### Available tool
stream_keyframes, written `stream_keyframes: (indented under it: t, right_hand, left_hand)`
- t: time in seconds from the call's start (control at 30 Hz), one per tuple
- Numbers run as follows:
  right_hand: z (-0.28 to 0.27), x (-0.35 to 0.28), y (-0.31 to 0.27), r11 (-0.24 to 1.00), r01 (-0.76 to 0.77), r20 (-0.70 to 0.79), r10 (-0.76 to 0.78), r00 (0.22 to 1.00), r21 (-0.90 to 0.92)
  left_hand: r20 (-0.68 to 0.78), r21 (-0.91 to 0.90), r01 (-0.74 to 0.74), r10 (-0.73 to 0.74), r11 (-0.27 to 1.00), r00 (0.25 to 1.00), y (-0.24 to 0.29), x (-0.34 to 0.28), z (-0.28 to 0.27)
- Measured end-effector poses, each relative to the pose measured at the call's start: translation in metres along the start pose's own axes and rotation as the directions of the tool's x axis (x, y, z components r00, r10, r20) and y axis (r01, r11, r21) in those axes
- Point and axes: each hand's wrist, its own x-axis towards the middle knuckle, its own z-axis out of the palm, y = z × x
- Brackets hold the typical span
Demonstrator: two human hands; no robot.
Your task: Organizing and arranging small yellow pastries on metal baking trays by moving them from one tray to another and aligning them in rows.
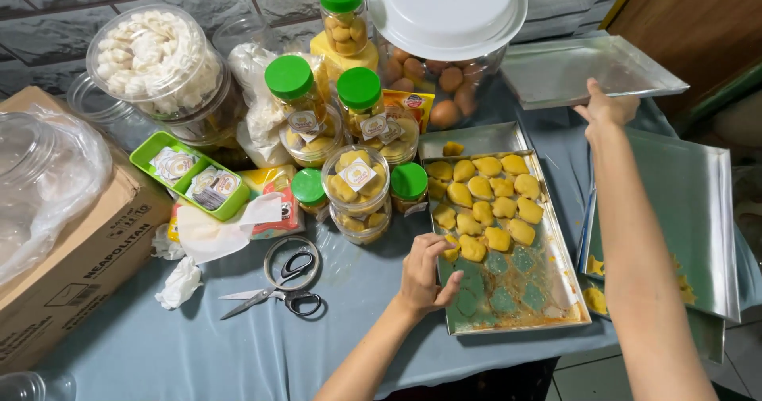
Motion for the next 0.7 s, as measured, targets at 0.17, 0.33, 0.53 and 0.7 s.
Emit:
stream_keyframes:
  t: [0.17, 0.33, 0.53, 0.7]
  right_hand:
    - [0.015, 0.011, 0.018, 0.792, 0.118, 0.172, -0.016, 0.985, -0.598]
    - [-0.029, -0.038, 0.007, 0.404, 0.532, 0.491, -0.210, 0.846, -0.744]
    - [-0.124, -0.223, -0.027, 0.310, 0.488, 0.547, 0.142, 0.825, -0.816]
    - [-0.172, -0.193, 0.048, 0.074, 0.727, 0.723, -0.082, 0.686, -0.682]
  left_hand:
    - [-0.080, 0.181, 0.091, -0.077, 0.979, 0.994, 0.007, 0.013, 0.001]
    - [0.031, 0.230, 0.568, -0.589, 0.790, 0.807, 0.001, -0.005, 0.009]
    - [0.236, 0.502, 0.727, -0.883, 0.468, 0.405, 0.000, -0.004, 0.008]
    - [0.349, 0.398, 0.640, -0.753, 0.658, 0.558, -0.004, -0.014, 0.010]
